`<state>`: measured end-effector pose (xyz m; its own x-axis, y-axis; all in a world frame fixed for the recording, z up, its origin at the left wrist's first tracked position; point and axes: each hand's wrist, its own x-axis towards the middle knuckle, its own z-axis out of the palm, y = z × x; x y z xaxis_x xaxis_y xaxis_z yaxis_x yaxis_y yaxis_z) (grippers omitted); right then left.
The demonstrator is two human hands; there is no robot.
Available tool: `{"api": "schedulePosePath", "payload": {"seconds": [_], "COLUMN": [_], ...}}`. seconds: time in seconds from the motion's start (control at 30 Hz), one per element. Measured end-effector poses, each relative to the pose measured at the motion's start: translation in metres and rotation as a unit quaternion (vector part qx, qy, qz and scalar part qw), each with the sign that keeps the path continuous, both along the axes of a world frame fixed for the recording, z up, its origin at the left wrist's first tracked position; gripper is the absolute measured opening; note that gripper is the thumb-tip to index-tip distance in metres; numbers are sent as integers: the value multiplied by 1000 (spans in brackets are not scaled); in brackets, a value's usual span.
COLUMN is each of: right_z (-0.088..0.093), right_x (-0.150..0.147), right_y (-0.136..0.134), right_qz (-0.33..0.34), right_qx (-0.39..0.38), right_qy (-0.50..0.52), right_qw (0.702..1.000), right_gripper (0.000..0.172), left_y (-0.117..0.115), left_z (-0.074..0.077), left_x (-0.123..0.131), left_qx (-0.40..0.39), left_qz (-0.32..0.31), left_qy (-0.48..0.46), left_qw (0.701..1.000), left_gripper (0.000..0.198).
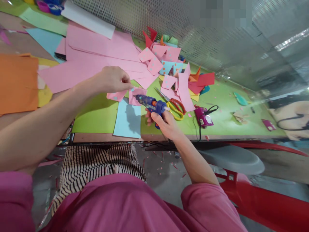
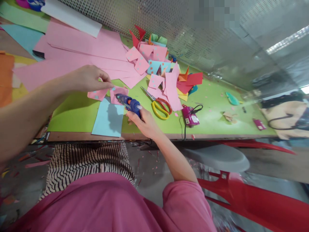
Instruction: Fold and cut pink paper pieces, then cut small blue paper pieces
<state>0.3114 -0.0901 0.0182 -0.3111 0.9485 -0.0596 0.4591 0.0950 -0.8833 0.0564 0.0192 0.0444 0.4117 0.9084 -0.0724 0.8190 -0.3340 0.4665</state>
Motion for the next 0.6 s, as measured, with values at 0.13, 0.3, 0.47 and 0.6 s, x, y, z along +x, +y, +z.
{"api": "schedulePosePath", "payload": {"seconds": [0.13,0.3,0.47,0.6], "right_z": [0,0,2,4], "right_x": [0,0,-1,-1], "right_y": [-2,-2,-1,-1], "right_qz": [-1,1,7,8], "right_qx": [-10,-12,-5,-4], "right_qy": [-4,-1,-18,-30], "right_qw": [1000,1000,1000,1000], "right_gripper": [56,56,56,49], "left_y": [-2,-5,-5,-5], "left_z": [3,6,5,5], "left_x": [2,2,2,2], "left_qx": [-4,-13,-16,-24], "left_qz": [11,14,11,17], "left_qy": [11,8,-3,-2], "left_qw": [1000,1000,1000,1000], "left_gripper": [41,41,45,47]}}
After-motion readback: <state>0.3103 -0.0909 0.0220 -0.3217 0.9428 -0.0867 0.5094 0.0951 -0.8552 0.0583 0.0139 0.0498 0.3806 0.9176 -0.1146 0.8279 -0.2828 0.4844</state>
